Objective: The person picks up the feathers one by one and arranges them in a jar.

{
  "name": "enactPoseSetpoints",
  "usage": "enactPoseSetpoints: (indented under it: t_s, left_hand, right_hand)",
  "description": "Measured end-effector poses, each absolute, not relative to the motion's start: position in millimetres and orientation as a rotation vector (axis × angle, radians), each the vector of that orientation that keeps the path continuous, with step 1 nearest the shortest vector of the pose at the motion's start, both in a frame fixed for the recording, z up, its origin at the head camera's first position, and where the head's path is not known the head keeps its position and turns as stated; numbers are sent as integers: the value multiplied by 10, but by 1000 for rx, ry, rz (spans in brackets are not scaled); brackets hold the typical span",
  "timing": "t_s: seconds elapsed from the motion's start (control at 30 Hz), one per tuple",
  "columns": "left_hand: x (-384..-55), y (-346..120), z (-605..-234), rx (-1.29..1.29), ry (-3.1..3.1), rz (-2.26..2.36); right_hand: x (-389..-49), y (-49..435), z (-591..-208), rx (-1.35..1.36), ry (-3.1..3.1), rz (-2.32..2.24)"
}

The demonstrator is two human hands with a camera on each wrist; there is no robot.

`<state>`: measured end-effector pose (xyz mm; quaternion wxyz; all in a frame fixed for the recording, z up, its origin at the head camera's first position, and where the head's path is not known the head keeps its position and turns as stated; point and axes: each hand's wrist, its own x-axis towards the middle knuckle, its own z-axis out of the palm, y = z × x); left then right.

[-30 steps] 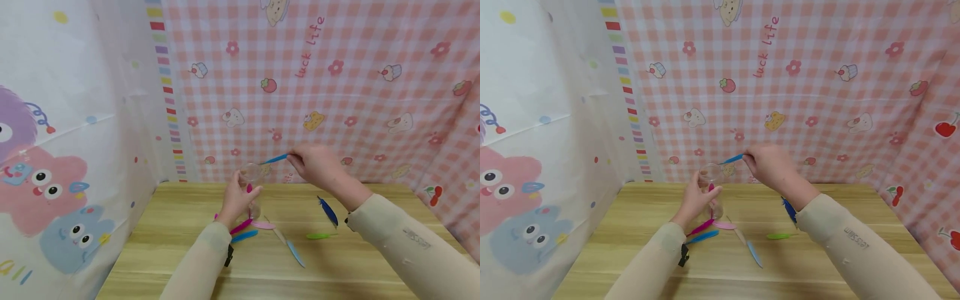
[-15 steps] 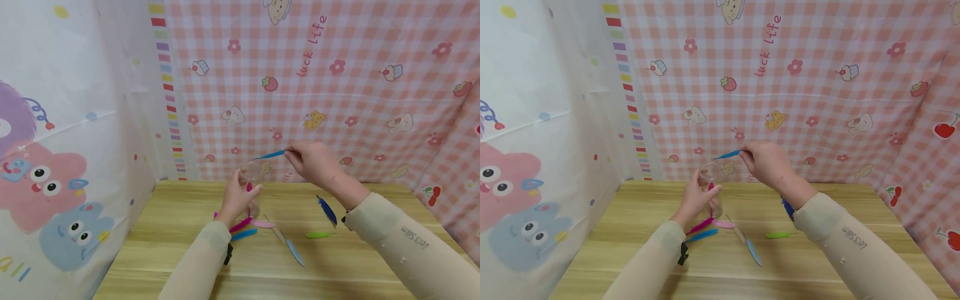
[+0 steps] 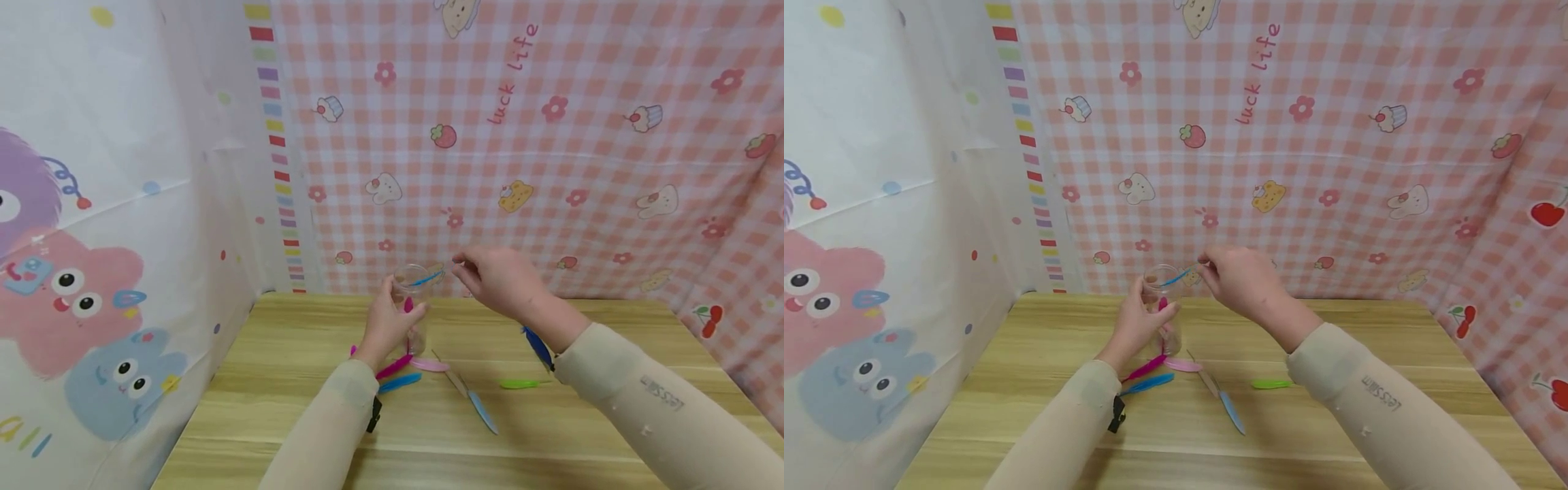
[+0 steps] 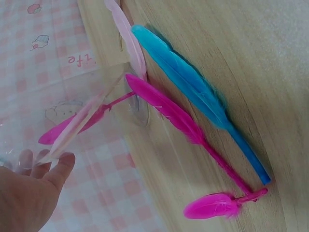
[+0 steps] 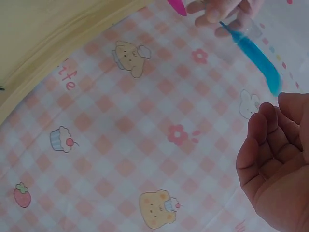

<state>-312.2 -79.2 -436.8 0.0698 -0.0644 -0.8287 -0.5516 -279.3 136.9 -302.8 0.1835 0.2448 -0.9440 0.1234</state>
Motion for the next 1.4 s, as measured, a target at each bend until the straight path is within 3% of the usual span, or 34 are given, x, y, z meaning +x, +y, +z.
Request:
enactPoseSetpoints:
  t_s: [0.53, 0.9, 1.13, 1.4]
  left_hand:
    - [-3132, -784, -4398, -179, -2503, -1681]
    - [-3122, -778, -4389, -149, -2507, -1693]
    - [-3124, -791, -4416, -151, -2514, -1689]
    - [-3120, -778, -4401, -146, -2521, -1664]
  right_hand:
    - [-2756, 1558, -3326, 688, -2722, 335]
    - [-2582, 2030, -4093, 754, -3050, 554]
    - [-2343, 2217, -4580, 671, -3247, 675]
    - [-1895, 2143, -4788, 444, -3223, 226]
